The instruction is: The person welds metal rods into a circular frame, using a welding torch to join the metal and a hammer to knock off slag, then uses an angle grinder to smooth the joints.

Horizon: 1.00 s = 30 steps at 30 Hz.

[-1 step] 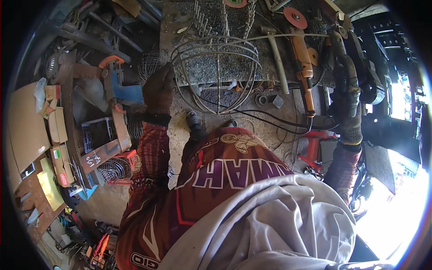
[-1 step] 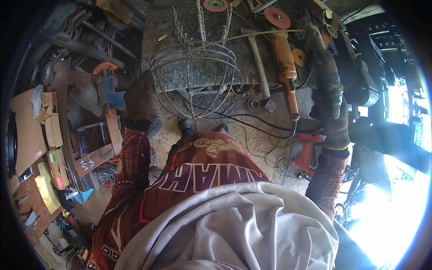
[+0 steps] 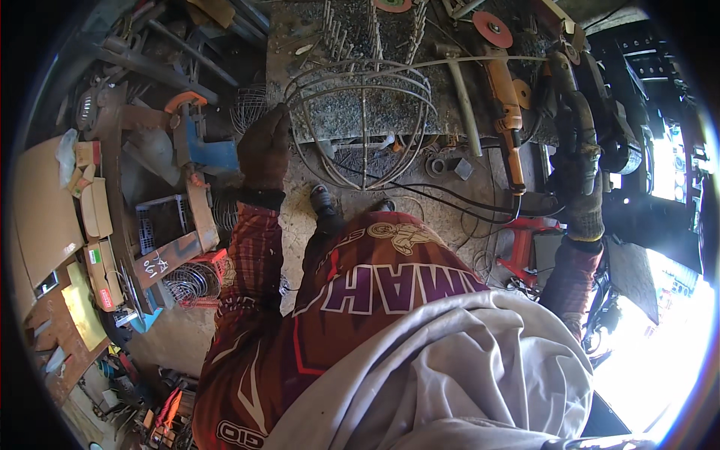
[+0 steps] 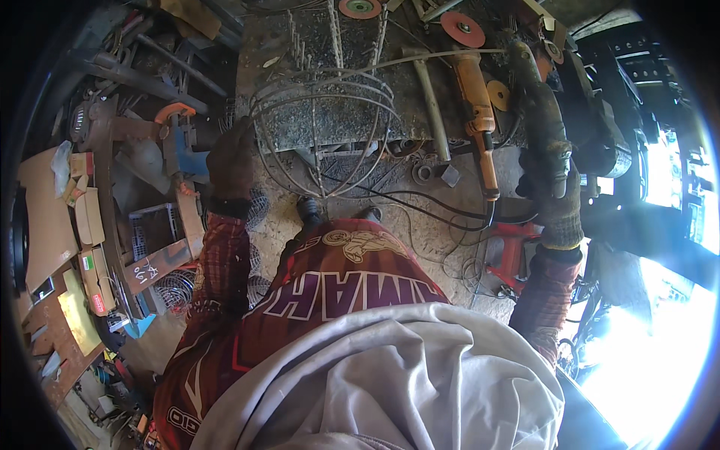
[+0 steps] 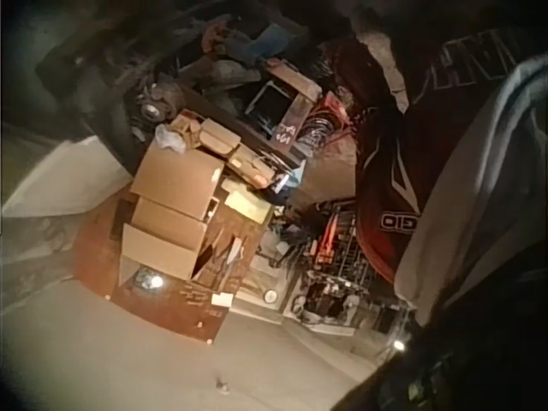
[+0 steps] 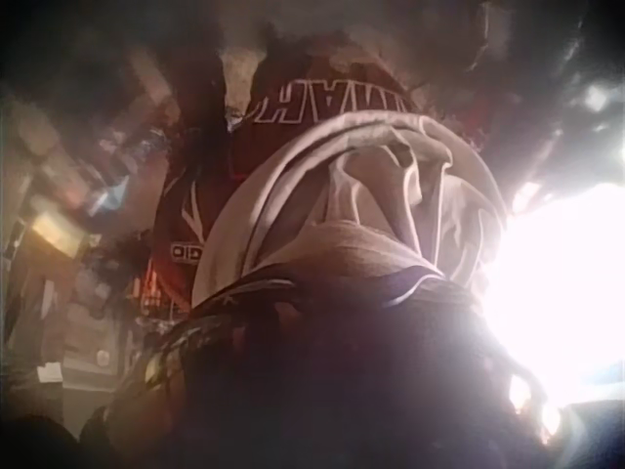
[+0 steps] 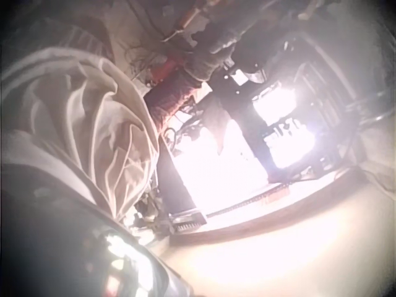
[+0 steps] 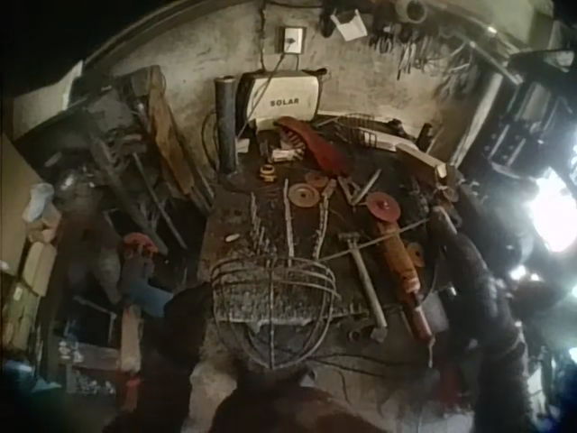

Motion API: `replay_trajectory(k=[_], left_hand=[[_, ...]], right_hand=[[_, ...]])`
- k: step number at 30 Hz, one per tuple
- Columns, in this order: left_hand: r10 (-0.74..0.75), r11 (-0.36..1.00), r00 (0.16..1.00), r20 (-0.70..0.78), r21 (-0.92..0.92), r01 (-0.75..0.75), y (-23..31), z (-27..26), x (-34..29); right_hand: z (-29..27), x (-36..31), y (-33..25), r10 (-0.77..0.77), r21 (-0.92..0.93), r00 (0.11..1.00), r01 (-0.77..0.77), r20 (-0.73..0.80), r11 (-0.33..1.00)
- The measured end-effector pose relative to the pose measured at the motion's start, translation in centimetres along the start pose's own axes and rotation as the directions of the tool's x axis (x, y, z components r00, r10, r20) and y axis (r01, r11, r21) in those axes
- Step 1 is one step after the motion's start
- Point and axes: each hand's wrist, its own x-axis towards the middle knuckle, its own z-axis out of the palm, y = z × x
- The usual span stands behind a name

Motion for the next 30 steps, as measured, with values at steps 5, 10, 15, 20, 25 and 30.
replay_trajectory(k=[5,10,15,20,25,30], left_hand=[[0.005,1.000,1.000,0.019,-0.010,-0.005,0.2,-0.3,0.0],[0.009,1.000,1.000,0.014,-0.025,-0.009,0.3,-0.3,-0.1],[0.004,0.999,1.000,-0.009,-0.037,-0.005,0.3,-0.1,-0.1],[0.001,1.000,1.000,-0.008,0.005,-0.001,0.5,-0.2,0.0],[-0.042,0.998,0.999,-0.002,0.044,0.042,0.7,-0.3,0.1],[-0.021,0.998,1.000,-0.003,0.053,0.021,0.5,0.0,0.1]], right_hand=[[0.5,0.3,-4.1,0.157,0.171,0.988,-0.155,0.003,0.973],[0.9,0.0,-3.2,0.302,0.436,0.953,-0.279,0.016,0.856],[0.8,0.0,-3.0,0.184,0.295,0.983,-0.174,-0.005,0.939],[0.5,0.3,-4.8,0.265,0.399,0.963,-0.261,0.047,0.879],[0.4,0.6,-4.5,0.318,0.670,0.944,-0.289,0.083,0.684],[-0.6,0.9,-4.3,0.209,0.536,0.972,-0.235,0.111,0.811]])
